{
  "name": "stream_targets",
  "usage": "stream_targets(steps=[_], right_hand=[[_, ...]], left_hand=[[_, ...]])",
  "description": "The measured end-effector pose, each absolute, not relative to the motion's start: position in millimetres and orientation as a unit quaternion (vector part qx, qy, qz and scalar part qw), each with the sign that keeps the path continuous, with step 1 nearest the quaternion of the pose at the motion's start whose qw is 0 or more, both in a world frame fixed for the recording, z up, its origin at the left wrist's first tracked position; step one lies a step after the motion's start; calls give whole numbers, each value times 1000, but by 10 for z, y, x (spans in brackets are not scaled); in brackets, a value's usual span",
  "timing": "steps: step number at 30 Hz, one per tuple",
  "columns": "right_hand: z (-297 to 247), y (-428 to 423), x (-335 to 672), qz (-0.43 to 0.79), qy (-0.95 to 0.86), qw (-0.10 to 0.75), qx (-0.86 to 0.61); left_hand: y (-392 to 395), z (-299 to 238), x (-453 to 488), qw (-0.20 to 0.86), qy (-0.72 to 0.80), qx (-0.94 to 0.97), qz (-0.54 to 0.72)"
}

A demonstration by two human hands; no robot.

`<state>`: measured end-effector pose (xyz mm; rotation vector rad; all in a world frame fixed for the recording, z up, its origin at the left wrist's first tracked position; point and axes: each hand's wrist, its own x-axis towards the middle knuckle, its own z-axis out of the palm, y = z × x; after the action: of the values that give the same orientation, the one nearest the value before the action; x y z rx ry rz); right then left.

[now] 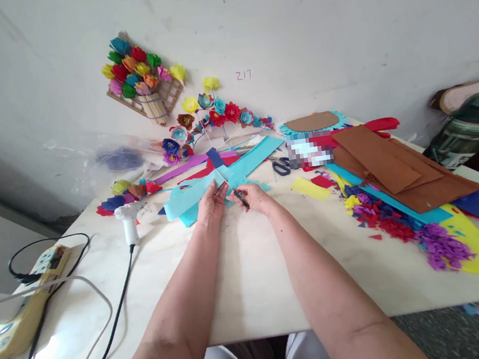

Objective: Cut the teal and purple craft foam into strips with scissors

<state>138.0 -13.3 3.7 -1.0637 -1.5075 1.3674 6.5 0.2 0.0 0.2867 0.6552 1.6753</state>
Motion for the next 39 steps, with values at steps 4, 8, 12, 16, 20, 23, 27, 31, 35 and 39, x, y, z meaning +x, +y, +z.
stream_targets(steps=[4, 8, 12, 16, 20, 23, 27, 31, 35, 39], right_hand=[[75, -181, 1425, 524, -626, 373, -440], [108, -208, 1449, 537, -624, 369, -430], [157, -241, 1441, 542, -618, 374, -428], [192, -265, 1433, 548, -610, 380, -428], [196, -266, 1425, 547, -606, 387, -428], [186, -260, 1419, 545, -606, 388, -429], [156, -243, 1416, 542, -608, 390, -430], [112, -215, 1415, 535, -613, 390, -432], [102, -202, 1405, 532, -616, 398, -423], [110, -198, 1390, 531, -613, 409, -419]], left_hand=[[-4, 4, 73, 614, 289, 128, 723], [-7, -2, 86, 623, 292, 139, 712], [-8, -10, 100, 625, 302, 144, 705], [-13, -13, 114, 624, 306, 145, 704], [-17, -17, 123, 622, 303, 148, 706], [-18, -20, 126, 621, 302, 147, 709], [-16, -20, 130, 620, 303, 147, 709], [-4, -28, 131, 617, 301, 145, 712], [5, -38, 127, 617, 298, 143, 714], [4, -42, 128, 618, 295, 137, 716]])
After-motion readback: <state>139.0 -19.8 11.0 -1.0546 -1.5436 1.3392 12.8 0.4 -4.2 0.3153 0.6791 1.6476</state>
